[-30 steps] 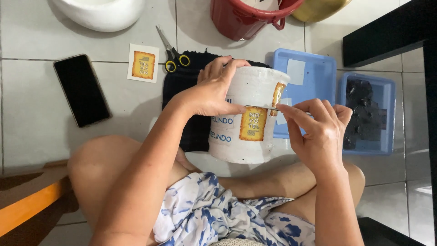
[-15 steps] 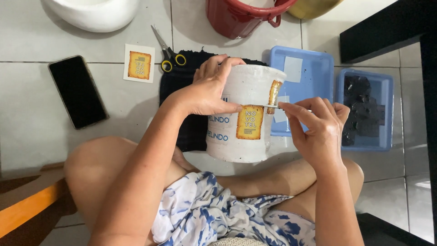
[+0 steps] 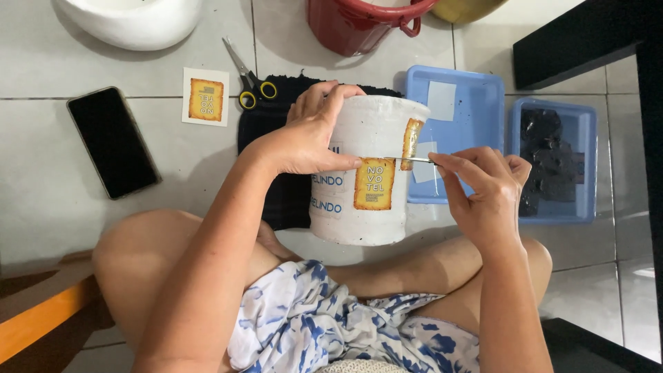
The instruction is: Applying decorative labels to a white cylindrical container using a craft tool for precision placement and smoothing.
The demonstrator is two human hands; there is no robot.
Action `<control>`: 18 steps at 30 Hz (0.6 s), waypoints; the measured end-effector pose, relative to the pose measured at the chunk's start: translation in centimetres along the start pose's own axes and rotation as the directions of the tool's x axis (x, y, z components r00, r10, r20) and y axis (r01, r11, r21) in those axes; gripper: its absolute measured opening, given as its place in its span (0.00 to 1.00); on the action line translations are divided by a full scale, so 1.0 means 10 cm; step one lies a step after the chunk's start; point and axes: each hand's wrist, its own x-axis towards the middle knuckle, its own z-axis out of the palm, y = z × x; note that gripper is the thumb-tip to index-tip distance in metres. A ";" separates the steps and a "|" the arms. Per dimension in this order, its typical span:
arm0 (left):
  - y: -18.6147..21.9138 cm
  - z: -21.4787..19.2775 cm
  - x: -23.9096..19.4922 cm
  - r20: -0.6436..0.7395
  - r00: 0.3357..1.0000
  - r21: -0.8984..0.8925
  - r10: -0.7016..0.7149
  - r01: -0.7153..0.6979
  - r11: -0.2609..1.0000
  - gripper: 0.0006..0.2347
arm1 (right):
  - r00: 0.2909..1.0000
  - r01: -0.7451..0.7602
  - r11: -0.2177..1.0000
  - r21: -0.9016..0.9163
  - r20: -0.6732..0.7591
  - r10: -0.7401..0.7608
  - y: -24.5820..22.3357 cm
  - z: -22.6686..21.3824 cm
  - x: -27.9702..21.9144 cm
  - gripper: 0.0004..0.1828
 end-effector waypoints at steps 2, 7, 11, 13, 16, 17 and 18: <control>0.00 0.00 0.00 0.000 1.000 -0.008 0.005 -0.005 1.000 0.37 | 1.000 0.005 1.000 -0.005 -0.010 -0.005 0.03 0.01 -0.01 0.10; 0.01 -0.01 -0.01 0.002 1.000 -0.008 0.004 -0.004 1.000 0.37 | 1.000 -0.010 1.000 0.020 -0.016 0.011 0.12 0.04 -0.08 0.11; 0.03 -0.03 -0.03 0.004 1.000 -0.005 -0.001 0.001 1.000 0.37 | 0.999 -0.014 1.000 0.017 -0.031 0.015 0.29 0.11 -0.16 0.10; 0.03 -0.04 -0.04 0.010 1.000 -0.006 -0.008 0.008 1.000 0.36 | 0.999 -0.023 0.999 0.038 -0.036 0.024 0.31 0.12 -0.17 0.11; 0.06 -0.05 -0.04 0.014 1.000 -0.005 -0.013 0.013 1.000 0.35 | 0.998 -0.053 0.996 0.065 -0.037 0.055 0.35 0.16 -0.21 0.12; 0.08 -0.06 -0.05 0.012 1.000 -0.002 -0.011 0.011 1.000 0.35 | 0.997 -0.073 0.995 0.070 -0.034 0.076 0.37 0.18 -0.22 0.12; 0.10 -0.05 -0.03 0.014 1.000 0.003 -0.012 0.012 1.000 0.35 | 0.996 -0.075 0.994 0.073 -0.037 0.078 0.38 0.19 -0.24 0.12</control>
